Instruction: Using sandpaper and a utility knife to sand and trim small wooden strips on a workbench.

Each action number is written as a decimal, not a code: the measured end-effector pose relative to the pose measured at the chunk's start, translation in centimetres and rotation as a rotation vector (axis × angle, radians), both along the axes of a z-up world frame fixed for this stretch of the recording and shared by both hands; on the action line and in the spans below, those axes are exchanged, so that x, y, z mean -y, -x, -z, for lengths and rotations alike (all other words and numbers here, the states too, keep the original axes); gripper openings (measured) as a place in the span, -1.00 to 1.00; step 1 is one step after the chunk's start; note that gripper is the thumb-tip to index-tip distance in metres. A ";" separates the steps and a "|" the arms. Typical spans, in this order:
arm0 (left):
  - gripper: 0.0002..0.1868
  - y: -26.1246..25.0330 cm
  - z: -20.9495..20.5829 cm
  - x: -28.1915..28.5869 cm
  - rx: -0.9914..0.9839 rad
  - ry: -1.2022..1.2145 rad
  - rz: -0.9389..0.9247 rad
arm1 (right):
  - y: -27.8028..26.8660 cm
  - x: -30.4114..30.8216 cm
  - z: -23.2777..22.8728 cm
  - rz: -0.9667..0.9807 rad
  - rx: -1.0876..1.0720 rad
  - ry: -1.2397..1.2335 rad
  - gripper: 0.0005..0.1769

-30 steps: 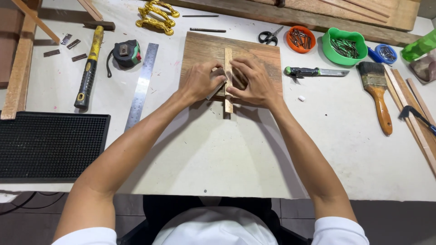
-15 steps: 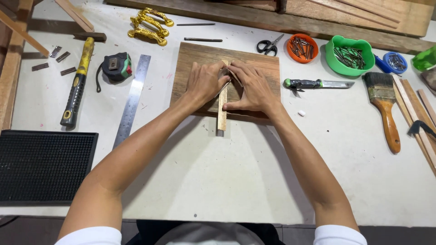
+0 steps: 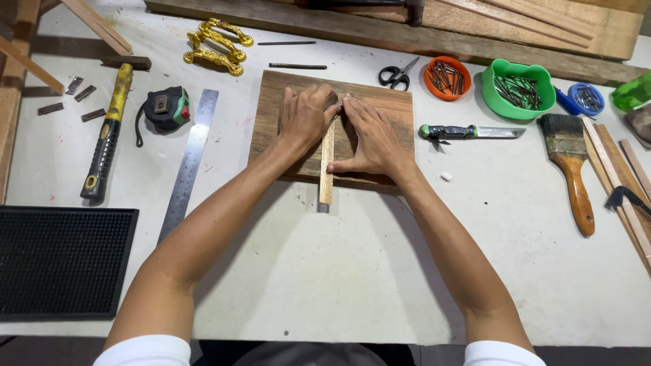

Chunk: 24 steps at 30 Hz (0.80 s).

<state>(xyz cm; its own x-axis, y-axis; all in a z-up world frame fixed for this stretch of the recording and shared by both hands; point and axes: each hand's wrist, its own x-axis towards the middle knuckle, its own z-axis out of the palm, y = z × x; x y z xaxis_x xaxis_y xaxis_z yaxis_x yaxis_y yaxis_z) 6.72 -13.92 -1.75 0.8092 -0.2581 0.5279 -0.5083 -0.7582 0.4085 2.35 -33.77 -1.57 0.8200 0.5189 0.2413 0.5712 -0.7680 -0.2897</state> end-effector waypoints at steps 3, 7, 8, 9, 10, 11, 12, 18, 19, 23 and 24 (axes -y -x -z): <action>-0.69 3.0 -0.7 -0.2 0.026 -0.014 -0.015 | -0.3 0.1 0.6 -0.017 0.019 0.042 0.66; -0.69 6.1 -0.4 -0.9 -0.024 -0.048 -0.011 | 1.0 -0.4 -1.4 -0.034 -0.012 0.044 0.40; -0.70 6.7 -0.1 -1.1 -0.038 -0.073 0.008 | 1.1 -0.4 -1.5 -0.023 -0.017 0.042 0.37; -0.71 7.3 0.3 -1.3 -0.056 -0.099 0.028 | 1.2 -0.5 -1.6 -0.012 -0.024 0.038 0.34; -0.71 8.2 0.0 -1.5 -0.052 -0.099 0.024 | 1.3 -0.5 -1.6 -0.016 -0.020 0.038 0.34; -0.70 8.9 -0.4 -1.7 -0.025 -0.120 0.031 | 1.3 -0.5 -1.8 -0.024 -0.023 0.046 0.34; -0.69 9.5 -0.7 -1.9 0.002 -0.142 0.038 | 1.1 -0.5 -1.9 -0.032 -0.026 0.053 0.34; -0.68 7.7 0.0 -2.0 -0.005 -0.162 0.033 | 1.2 -0.4 -1.8 -0.026 -0.027 0.039 0.37; -0.68 6.9 0.2 -1.9 -0.008 -0.161 0.035 | 1.0 -0.4 -1.5 -0.024 -0.031 0.041 0.37; -0.68 3.8 1.1 -1.4 -0.011 -0.158 0.010 | 0.4 -0.3 -0.5 0.011 -0.040 0.059 0.53; -0.69 3.1 1.2 -1.3 0.012 -0.133 0.011 | 0.3 -0.1 -0.4 0.005 -0.025 0.045 0.59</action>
